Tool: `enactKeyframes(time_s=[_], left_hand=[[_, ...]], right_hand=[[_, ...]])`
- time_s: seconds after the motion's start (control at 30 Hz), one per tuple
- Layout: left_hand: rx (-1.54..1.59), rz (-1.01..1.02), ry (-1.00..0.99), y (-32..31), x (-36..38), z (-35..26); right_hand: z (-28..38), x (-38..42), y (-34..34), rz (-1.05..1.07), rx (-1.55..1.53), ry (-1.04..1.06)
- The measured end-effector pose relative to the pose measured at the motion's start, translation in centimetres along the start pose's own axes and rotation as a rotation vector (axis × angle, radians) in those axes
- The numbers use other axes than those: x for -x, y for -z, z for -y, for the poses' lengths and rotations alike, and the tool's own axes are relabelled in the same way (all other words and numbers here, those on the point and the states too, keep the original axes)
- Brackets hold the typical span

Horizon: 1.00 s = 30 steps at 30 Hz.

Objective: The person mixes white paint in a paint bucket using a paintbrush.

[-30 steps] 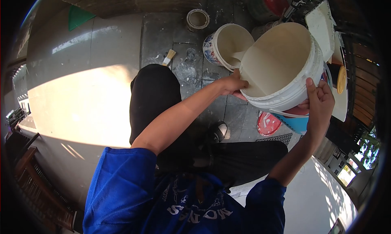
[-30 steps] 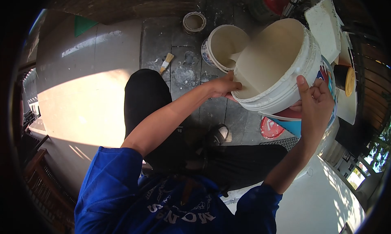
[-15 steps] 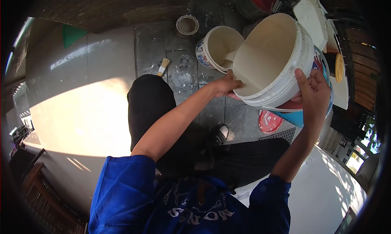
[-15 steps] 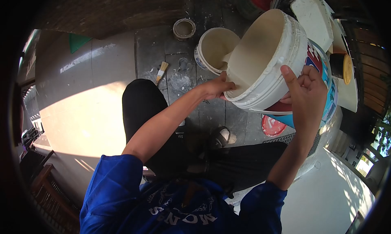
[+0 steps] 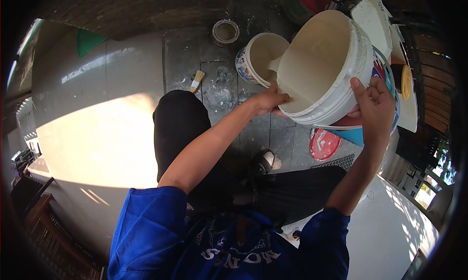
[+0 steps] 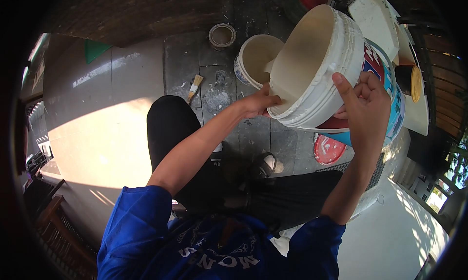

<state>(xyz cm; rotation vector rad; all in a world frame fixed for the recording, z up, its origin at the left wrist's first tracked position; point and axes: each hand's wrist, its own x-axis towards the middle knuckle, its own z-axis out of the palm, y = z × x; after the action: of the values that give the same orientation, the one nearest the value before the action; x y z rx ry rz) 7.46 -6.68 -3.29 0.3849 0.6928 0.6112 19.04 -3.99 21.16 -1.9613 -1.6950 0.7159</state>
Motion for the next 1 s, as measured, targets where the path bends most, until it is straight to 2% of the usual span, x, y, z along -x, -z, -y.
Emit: enactKeyframes(time_s=[1.0], left_hand=[[-0.008, -0.04, -0.053, -0.2, 0.7, -0.6]], right_hand=[[0.0, -0.5, 0.5, 0.025, -0.058, 0.022]])
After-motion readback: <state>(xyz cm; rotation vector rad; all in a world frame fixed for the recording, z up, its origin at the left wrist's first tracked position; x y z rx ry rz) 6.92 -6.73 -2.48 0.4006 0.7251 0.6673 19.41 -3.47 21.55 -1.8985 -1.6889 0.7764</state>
